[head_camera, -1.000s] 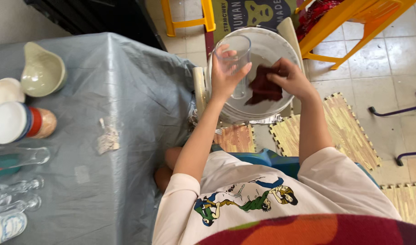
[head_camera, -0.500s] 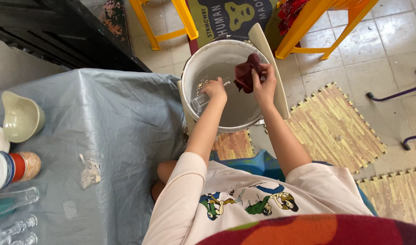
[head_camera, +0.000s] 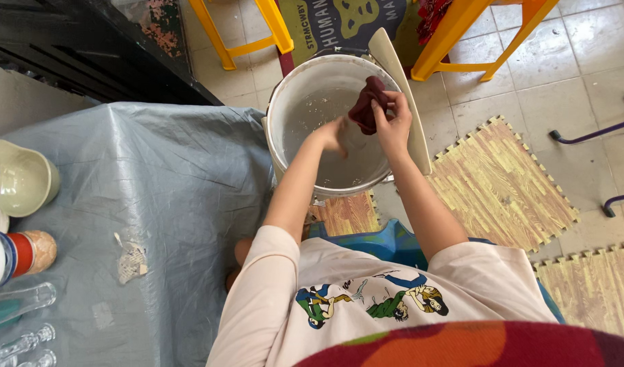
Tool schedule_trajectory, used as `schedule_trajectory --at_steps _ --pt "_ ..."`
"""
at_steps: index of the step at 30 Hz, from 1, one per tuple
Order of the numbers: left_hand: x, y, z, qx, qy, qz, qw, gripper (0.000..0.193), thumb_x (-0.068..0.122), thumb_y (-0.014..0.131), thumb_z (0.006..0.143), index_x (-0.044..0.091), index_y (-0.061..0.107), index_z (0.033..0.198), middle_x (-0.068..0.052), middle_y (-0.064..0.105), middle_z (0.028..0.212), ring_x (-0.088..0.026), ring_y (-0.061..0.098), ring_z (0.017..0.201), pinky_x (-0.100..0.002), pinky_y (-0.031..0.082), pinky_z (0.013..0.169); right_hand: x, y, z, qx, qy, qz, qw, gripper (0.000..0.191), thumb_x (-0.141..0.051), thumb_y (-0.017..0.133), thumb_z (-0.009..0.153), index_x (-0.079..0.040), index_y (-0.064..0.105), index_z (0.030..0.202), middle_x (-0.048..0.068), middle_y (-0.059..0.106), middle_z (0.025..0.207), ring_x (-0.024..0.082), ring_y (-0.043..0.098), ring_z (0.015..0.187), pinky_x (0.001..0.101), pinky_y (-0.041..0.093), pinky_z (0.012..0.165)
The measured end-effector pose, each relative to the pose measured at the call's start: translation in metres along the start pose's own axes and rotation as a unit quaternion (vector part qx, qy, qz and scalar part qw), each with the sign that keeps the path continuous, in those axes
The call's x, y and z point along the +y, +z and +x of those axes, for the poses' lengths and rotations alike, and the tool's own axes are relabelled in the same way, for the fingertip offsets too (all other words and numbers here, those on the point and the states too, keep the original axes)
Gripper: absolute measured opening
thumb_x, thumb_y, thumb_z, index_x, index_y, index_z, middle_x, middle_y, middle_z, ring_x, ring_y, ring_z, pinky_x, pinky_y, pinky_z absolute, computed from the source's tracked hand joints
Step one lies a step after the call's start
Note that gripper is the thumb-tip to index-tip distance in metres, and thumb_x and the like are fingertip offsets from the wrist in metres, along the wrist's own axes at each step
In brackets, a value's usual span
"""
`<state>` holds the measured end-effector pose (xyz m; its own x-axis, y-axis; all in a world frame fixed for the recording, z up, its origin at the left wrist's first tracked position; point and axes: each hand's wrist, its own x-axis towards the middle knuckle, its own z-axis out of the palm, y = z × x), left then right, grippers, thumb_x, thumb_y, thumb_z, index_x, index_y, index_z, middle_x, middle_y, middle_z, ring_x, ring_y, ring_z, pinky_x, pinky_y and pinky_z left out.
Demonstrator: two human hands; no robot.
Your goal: The person unwraps ceramic bowls and cups from newspaper wrapping and places the paper aside. They then wipe the pottery with a dark cloth, dipping it in a bucket of water, and place cleaned pieces onto a white shelf.
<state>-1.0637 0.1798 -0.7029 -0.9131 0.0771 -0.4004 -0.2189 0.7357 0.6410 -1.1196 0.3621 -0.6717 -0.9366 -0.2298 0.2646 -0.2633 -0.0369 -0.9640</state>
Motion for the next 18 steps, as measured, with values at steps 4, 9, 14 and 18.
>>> schedule_trajectory --at_steps 4,9,14,18 --pt "-0.003 -0.015 -0.020 0.154 -0.017 -0.150 0.976 0.103 0.034 0.096 0.047 0.006 0.052 0.136 -0.016 0.062 0.136 -0.031 0.060 0.128 -0.037 0.048 0.106 -0.001 -0.002 -0.003 0.021 -0.024 0.014 0.999 0.021 -0.005 0.074 0.101 -0.003 0.063 0.118 0.003 0.068 0.108 0.011 0.066 0.098 0.0266 0.059 0.075" --pt "0.003 -0.030 -0.049 0.234 -0.071 -0.346 0.906 0.105 0.040 0.098 0.051 0.007 0.046 0.136 -0.015 0.056 0.140 -0.031 0.059 0.128 -0.047 0.050 0.101 -0.004 -0.005 -0.002 0.020 -0.018 0.034 0.999 0.019 -0.005 0.074 0.102 -0.003 0.062 0.117 0.002 0.067 0.109 0.010 0.065 0.097 0.0262 0.059 0.075" --pt "0.011 -0.040 -0.072 0.200 -0.224 -0.417 0.858 0.116 0.053 0.091 0.053 0.011 0.031 0.144 -0.015 0.059 0.135 -0.030 0.062 0.121 -0.056 0.052 0.092 -0.009 -0.002 -0.008 0.003 -0.032 0.020 0.999 0.019 -0.005 0.074 0.102 -0.002 0.062 0.117 0.002 0.067 0.108 0.011 0.066 0.098 0.0263 0.059 0.075" --pt "0.019 -0.035 -0.080 0.201 -0.241 -0.462 0.830 0.118 0.058 0.089 0.053 0.006 0.032 0.142 -0.016 0.063 0.127 -0.027 0.069 0.107 -0.049 0.061 0.082 -0.017 -0.001 -0.014 -0.009 -0.032 0.024 0.999 0.019 -0.006 0.073 0.102 -0.002 0.062 0.116 0.002 0.069 0.107 0.011 0.067 0.098 0.0262 0.060 0.075"
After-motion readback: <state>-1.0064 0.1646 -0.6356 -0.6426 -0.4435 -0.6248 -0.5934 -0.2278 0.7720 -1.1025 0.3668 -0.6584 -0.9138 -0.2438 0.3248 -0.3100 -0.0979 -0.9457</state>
